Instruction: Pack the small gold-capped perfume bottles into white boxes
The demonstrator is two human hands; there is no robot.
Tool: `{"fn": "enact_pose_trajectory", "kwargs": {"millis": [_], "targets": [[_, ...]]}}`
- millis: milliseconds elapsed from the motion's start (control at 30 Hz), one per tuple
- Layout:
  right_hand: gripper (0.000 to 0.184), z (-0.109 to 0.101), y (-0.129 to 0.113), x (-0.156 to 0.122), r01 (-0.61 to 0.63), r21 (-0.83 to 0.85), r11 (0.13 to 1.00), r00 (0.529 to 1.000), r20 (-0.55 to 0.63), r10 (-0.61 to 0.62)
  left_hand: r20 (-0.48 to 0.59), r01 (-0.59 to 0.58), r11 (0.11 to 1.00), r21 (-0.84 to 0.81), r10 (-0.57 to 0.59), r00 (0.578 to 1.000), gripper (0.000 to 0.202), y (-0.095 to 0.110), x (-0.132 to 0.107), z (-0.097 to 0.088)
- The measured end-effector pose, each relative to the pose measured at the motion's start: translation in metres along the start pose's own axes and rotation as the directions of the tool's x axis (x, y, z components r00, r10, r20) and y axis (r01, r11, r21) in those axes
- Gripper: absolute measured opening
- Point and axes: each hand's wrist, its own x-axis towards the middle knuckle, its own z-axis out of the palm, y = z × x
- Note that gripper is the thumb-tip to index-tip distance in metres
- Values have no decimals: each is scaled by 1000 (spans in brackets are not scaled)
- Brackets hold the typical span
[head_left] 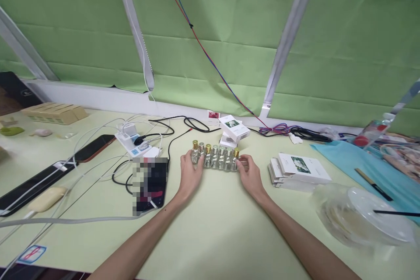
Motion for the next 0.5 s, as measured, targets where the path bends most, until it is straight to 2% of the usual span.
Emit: {"fn": "enact_pose_trajectory", "kwargs": {"millis": [167, 367, 500], "targets": [[36, 1, 1, -4, 41, -55, 998, 999, 9, -40, 28, -13, 999, 41, 12, 1000, 53, -2, 2, 0], [41, 2, 6, -3, 79, -74, 994, 996, 37, -76, 71, 23, 997, 70, -28, 997, 71, -2, 3, 0], [43, 4, 10, -3, 115, -120, 986, 993, 47, -110, 70, 13, 998, 68, -17, 997, 73, 1, 2, -1]]}}
